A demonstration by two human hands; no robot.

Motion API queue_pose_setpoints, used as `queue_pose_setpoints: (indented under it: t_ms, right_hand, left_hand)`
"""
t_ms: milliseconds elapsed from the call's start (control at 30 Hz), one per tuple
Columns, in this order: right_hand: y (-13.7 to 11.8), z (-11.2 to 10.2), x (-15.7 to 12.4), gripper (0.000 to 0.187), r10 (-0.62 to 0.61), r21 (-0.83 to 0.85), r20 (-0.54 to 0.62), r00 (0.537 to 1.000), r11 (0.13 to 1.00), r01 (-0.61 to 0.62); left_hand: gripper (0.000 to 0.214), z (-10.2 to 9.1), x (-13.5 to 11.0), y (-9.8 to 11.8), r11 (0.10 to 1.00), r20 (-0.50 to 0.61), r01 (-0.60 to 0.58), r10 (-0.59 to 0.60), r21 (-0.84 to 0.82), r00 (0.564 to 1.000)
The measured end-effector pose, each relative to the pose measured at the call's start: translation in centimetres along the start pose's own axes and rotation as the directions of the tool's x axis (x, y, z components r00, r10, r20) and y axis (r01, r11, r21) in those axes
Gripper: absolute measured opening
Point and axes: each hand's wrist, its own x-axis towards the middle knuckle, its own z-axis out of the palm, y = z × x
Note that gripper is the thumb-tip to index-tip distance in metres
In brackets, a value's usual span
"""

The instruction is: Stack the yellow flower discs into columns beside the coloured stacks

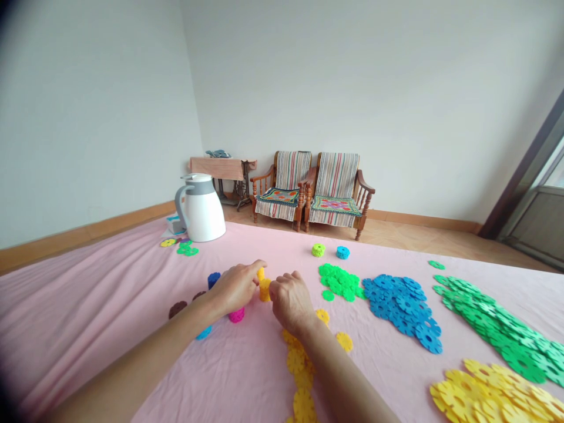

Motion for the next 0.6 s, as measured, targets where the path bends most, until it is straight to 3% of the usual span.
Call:
queue_pose_setpoints:
  t_ms: [600]
  right_hand:
    - [-0.31,-0.05,0.08,0.022,0.006,0.011,0.082,0.997,1.0,-0.007]
  left_hand:
    - [0.044,0.83,0.41,-0.43,0.996,0.004,-0.051,0.051,0.075,0.999]
